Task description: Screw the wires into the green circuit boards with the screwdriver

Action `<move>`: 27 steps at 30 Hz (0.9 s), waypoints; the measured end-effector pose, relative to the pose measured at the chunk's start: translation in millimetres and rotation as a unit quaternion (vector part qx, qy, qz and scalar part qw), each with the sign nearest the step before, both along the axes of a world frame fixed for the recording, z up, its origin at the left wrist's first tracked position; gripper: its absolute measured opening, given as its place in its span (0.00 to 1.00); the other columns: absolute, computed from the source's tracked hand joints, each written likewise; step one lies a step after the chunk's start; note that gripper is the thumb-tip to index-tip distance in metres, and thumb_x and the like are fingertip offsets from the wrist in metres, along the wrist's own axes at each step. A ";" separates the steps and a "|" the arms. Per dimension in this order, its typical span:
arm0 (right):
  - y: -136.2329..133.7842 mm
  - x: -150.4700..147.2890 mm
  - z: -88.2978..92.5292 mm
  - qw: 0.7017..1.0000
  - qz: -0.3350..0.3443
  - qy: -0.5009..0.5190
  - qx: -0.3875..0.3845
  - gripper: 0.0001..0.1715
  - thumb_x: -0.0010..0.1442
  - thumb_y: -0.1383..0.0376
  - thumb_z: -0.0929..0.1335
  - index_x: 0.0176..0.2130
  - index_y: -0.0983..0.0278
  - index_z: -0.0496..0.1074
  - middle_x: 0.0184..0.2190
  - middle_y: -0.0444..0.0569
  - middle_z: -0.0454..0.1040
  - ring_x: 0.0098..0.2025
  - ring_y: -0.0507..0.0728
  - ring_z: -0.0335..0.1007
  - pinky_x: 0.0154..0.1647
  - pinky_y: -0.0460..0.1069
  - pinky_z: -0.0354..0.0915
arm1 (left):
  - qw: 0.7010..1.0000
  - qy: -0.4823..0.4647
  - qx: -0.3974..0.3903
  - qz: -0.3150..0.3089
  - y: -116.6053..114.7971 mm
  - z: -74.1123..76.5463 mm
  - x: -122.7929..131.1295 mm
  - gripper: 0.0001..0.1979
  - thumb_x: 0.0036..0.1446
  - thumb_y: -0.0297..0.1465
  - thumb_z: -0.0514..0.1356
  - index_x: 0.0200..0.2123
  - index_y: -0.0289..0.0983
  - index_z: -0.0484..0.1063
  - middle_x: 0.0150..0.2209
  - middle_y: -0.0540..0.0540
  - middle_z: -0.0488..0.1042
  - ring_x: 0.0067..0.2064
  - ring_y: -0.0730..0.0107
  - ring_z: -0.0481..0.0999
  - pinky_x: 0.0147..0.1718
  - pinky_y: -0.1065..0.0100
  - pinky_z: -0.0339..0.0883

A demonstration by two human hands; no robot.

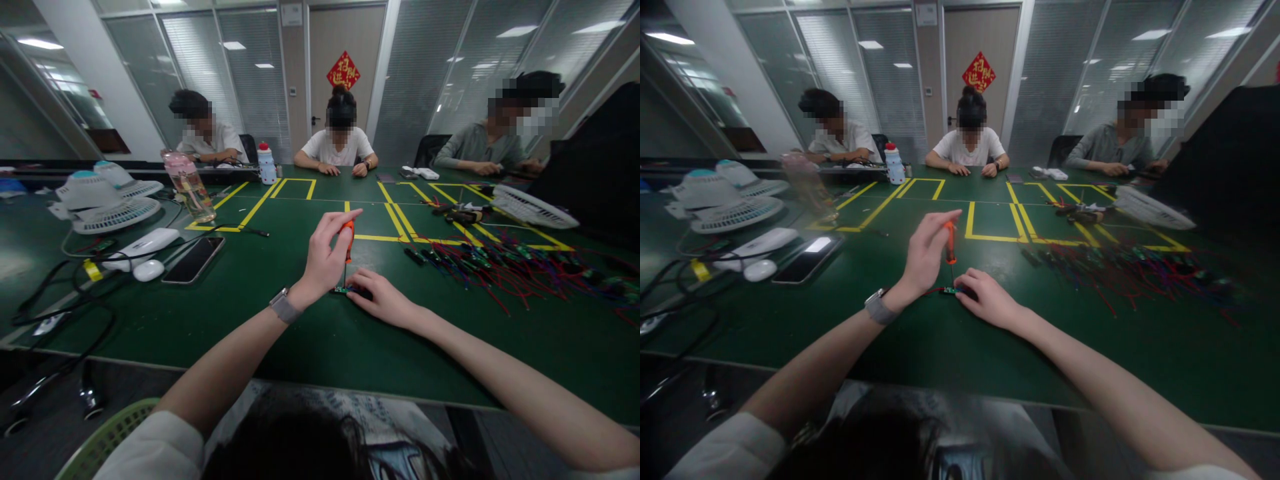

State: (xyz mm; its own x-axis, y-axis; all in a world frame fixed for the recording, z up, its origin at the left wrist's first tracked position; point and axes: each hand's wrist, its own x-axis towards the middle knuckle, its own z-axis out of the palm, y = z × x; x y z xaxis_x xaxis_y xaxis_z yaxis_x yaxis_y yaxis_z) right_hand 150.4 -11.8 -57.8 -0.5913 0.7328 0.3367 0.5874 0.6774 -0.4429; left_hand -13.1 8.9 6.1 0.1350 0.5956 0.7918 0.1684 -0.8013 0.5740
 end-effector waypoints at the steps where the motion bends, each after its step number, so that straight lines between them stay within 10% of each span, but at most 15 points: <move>1: 0.0 0.0 -0.1 1.000 -0.001 0.000 0.000 0.07 0.62 0.68 0.65 0.42 0.65 0.70 0.35 0.49 0.67 0.37 0.56 0.65 0.40 0.50 0.64 | 1.000 -0.006 -0.014 -0.022 0.6 -0.9 0.4 0.15 0.66 0.29 0.48 0.51 0.41 0.70 0.45 0.45 0.71 0.43 0.71 0.73 0.43 0.67 0.68; 10: -0.5 -0.7 1.1 1.000 -0.001 0.002 0.001 0.06 0.62 0.68 0.65 0.41 0.64 0.70 0.35 0.49 0.68 0.37 0.56 0.66 0.39 0.51 0.65 | 0.999 0.012 0.018 0.049 0.4 -0.9 0.6 0.11 0.62 0.32 0.56 0.46 0.41 0.73 0.42 0.46 0.70 0.43 0.71 0.71 0.43 0.68 0.67; 27: -0.1 0.1 0.8 1.000 0.003 0.010 0.005 0.07 0.62 0.68 0.65 0.41 0.64 0.70 0.36 0.50 0.68 0.37 0.56 0.66 0.40 0.51 0.65 | 1.000 -0.004 0.002 -0.014 -0.1 0.5 0.8 0.13 0.65 0.30 0.50 0.49 0.40 0.71 0.47 0.44 0.73 0.46 0.70 0.73 0.45 0.66 0.68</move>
State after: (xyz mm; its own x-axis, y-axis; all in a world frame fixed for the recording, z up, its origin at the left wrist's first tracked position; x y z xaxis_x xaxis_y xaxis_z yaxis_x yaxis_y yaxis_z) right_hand 150.5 -11.9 -57.0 -0.5895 0.7255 0.3551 0.5744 0.6856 -0.4472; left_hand -12.3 8.8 6.6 0.1443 0.5880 0.7959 0.1409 -0.8083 0.5716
